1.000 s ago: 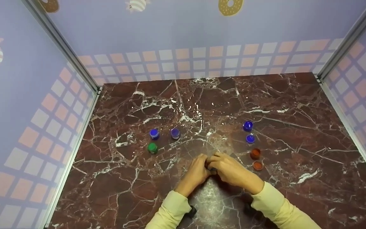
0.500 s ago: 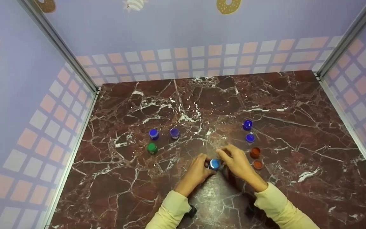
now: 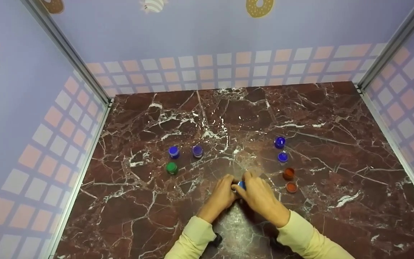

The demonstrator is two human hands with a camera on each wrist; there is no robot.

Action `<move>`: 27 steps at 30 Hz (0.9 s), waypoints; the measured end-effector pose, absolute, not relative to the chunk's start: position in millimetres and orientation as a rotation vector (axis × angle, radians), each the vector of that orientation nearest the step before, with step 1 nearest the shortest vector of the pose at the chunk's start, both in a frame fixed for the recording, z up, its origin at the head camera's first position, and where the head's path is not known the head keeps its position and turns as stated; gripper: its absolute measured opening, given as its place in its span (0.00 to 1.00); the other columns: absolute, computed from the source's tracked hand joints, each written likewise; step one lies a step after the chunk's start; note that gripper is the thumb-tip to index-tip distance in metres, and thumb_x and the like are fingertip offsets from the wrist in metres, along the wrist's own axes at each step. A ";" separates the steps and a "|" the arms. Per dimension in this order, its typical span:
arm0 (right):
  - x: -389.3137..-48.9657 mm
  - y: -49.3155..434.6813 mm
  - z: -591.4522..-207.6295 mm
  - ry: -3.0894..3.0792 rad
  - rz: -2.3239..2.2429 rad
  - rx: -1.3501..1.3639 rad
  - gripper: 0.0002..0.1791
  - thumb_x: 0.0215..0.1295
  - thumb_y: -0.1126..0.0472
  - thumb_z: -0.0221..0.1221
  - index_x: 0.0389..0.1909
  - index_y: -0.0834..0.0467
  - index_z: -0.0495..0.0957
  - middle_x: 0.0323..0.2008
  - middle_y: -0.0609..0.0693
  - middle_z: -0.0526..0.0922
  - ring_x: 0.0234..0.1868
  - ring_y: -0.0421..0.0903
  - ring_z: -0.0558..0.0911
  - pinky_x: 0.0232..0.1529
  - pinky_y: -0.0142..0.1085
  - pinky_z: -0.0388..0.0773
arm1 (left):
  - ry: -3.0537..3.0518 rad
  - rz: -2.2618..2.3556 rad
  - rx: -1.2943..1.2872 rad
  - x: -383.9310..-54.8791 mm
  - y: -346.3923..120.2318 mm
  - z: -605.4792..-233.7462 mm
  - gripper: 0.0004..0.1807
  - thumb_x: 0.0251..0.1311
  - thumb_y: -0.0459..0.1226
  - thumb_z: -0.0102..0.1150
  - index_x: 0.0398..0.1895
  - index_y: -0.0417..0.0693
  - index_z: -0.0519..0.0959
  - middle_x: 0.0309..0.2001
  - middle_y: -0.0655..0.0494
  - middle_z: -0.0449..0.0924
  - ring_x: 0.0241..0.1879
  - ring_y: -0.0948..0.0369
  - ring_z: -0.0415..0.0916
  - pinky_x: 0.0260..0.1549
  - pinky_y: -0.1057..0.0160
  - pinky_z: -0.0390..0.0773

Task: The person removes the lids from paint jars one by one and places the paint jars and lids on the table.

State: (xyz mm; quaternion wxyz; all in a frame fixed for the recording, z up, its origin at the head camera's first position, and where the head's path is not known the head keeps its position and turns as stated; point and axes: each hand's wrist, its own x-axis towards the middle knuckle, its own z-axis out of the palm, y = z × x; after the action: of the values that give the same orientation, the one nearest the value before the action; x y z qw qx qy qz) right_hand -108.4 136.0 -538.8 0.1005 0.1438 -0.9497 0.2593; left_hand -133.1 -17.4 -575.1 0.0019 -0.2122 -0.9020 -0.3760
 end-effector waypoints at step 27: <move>-125.7 157.5 -533.1 -2.694 0.653 1.239 0.18 0.48 0.79 0.67 0.42 0.63 0.84 0.42 0.53 0.82 0.45 0.51 0.79 0.48 0.41 0.81 | -2.838 -1.208 -0.636 -131.6 -17.0 -573.7 0.20 0.42 0.35 0.82 0.31 0.43 0.76 0.32 0.52 0.78 0.35 0.51 0.77 0.39 0.53 0.77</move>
State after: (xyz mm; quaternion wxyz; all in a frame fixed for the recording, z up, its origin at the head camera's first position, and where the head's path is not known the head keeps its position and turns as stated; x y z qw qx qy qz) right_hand -125.7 157.5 -533.1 0.0528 0.4075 -0.8860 0.2149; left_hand -131.6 -17.0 -573.7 -0.0040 -0.2020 -0.9012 -0.3835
